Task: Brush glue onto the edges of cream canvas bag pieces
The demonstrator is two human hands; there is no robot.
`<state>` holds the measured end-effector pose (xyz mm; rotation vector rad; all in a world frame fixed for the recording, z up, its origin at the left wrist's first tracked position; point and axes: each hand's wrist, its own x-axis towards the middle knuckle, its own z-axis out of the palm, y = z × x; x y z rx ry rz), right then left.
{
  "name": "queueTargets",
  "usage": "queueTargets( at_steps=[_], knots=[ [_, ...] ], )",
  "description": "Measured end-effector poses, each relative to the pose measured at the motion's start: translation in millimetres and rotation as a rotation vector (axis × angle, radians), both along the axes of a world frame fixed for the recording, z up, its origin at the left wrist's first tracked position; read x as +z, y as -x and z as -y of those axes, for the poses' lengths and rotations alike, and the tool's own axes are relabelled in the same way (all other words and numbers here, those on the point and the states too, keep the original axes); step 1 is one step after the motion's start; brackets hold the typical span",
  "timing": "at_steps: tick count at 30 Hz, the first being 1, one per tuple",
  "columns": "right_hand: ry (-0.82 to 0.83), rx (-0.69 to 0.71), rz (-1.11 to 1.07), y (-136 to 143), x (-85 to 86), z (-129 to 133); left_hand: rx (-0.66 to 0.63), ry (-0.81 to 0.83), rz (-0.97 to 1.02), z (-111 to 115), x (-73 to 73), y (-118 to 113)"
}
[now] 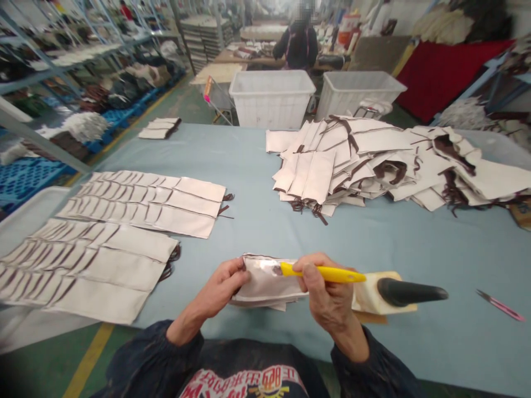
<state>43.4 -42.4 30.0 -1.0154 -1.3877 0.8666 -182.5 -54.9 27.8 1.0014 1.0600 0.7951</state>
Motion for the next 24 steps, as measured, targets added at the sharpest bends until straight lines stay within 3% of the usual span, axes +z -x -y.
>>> queueTargets(
  at_steps=[2, 6, 11, 17, 21, 24],
  knots=[
    [0.009, 0.067, 0.074, 3, -3.4, 2, -0.032, -0.012, 0.01, 0, 1.9, -1],
    [-0.058, 0.019, 0.172, 15, -11.6, -7, -0.025, 0.009, 0.05, 4, -1.3, -2],
    [-0.124, -0.055, 0.056, 18, 0.3, -4, 0.006, 0.065, 0.129, 9, -9.6, 3],
    [-0.156, 0.012, 0.292, 18, 1.4, 1, 0.009, 0.087, 0.128, 9, -8.0, 3],
    [-0.175, -0.054, 0.276, 16, 0.6, 0, 0.041, 0.138, 0.168, 10, -9.3, 4],
    [-0.191, -0.004, 0.321, 17, 4.7, 3, 0.021, 0.144, 0.191, 9, -8.4, 4]
  ],
)
